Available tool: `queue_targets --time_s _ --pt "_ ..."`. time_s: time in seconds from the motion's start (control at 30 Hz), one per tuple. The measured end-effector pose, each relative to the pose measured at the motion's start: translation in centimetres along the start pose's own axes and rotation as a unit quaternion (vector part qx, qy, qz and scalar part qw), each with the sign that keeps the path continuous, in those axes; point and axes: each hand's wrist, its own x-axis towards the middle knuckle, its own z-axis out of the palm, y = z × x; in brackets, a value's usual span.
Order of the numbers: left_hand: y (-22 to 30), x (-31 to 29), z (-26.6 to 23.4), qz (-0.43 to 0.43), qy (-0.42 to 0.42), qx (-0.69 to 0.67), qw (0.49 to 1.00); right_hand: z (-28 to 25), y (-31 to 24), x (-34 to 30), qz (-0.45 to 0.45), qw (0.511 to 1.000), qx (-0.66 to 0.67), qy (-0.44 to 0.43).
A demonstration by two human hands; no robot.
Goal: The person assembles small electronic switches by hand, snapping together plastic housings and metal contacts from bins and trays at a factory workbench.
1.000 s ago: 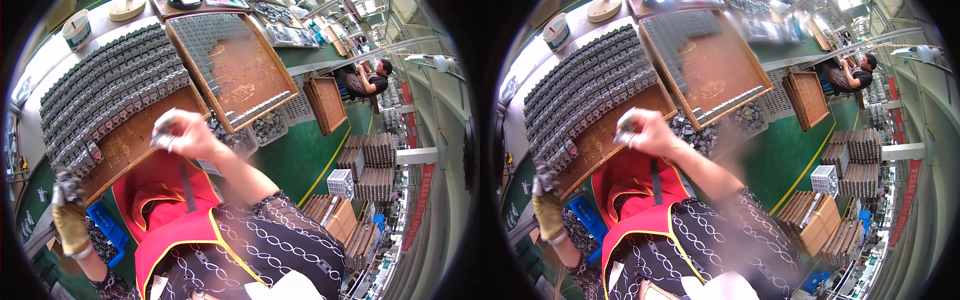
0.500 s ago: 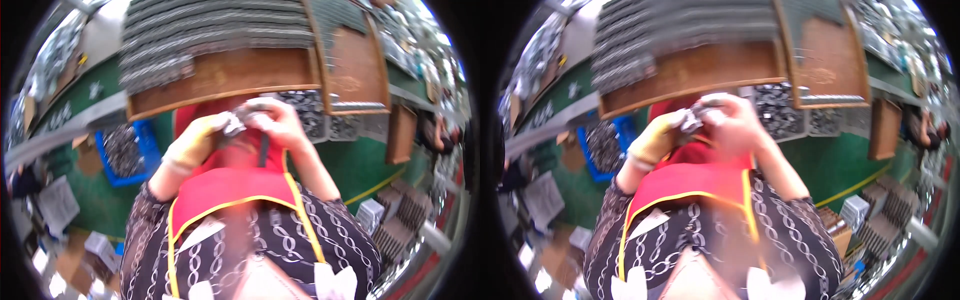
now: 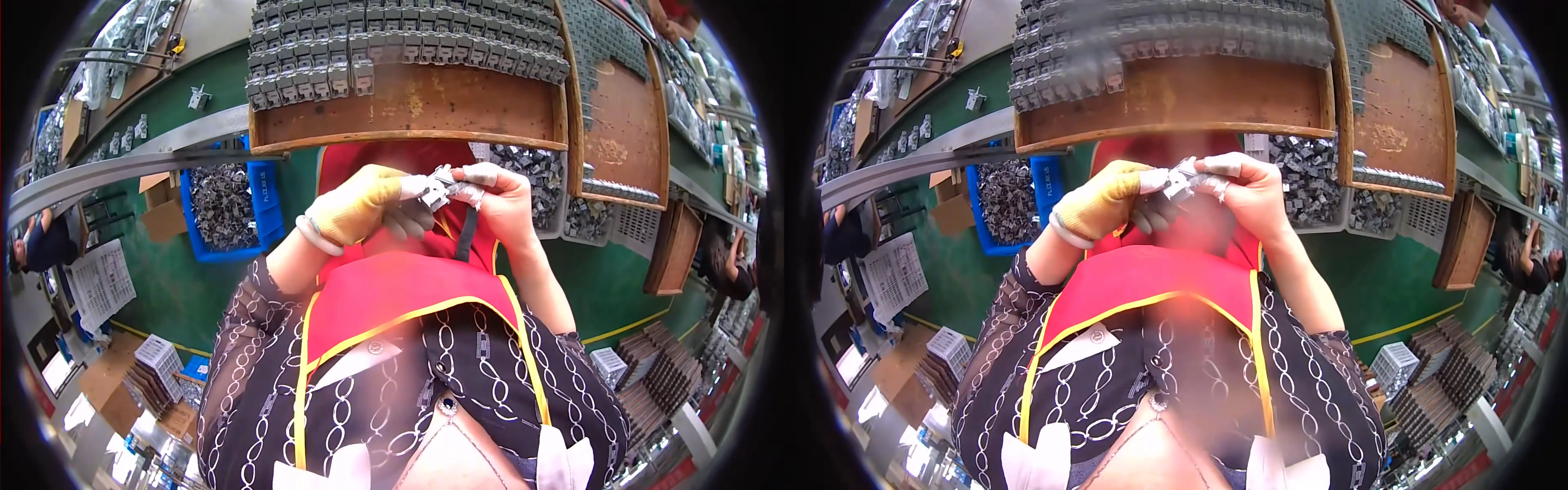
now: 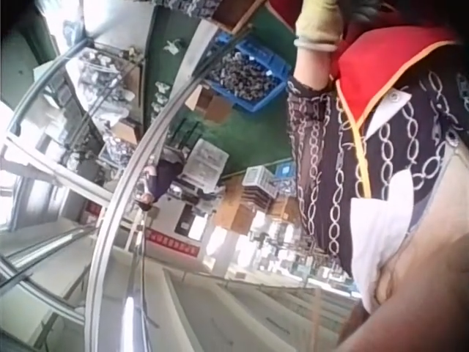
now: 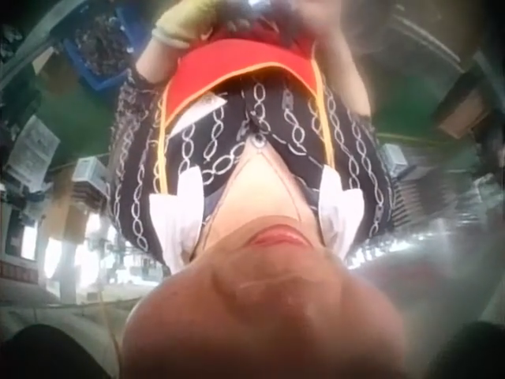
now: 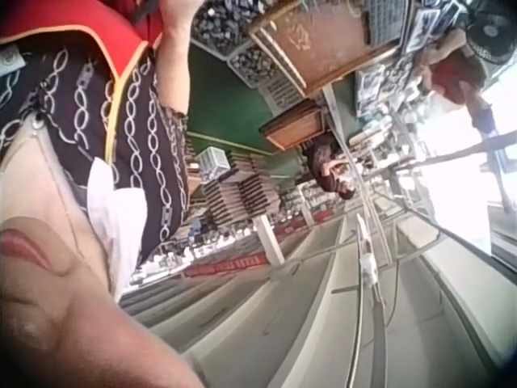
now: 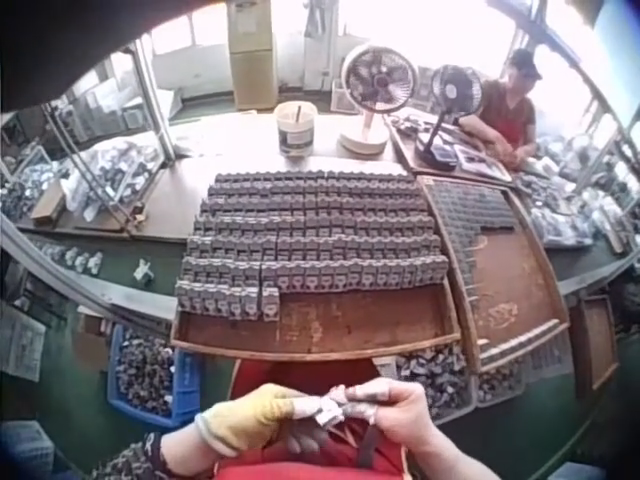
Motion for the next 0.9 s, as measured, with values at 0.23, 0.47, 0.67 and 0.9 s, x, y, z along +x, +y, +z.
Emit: queue_targets --time_s 0.23,0.47,0.67,0.9 --pt "-0.3 -0.6 -1.8 -0.044 -0.067 -0.018 0.997 0.5 -1.0 -0.1 0.143 0.970 0.161 -0.111" --pt "-0.7 -1.7 -1.9 0.024 -0.036 0.083 0.996 1.7 -1.3 -0.1 -0.075 0.969 -0.191 -0.137" --pt "-0.2 -1.4 -2.1 0.094 0.062 0.049 0.992 3.5 -1.5 1.3 -0.063 0.978 -0.153 -0.129" --pt "2.1 -2.4 -1.3 0.337 0.316 0.244 0.853 4.7 -1.7 6.7 -0.138 0.990 -0.041 0.007"
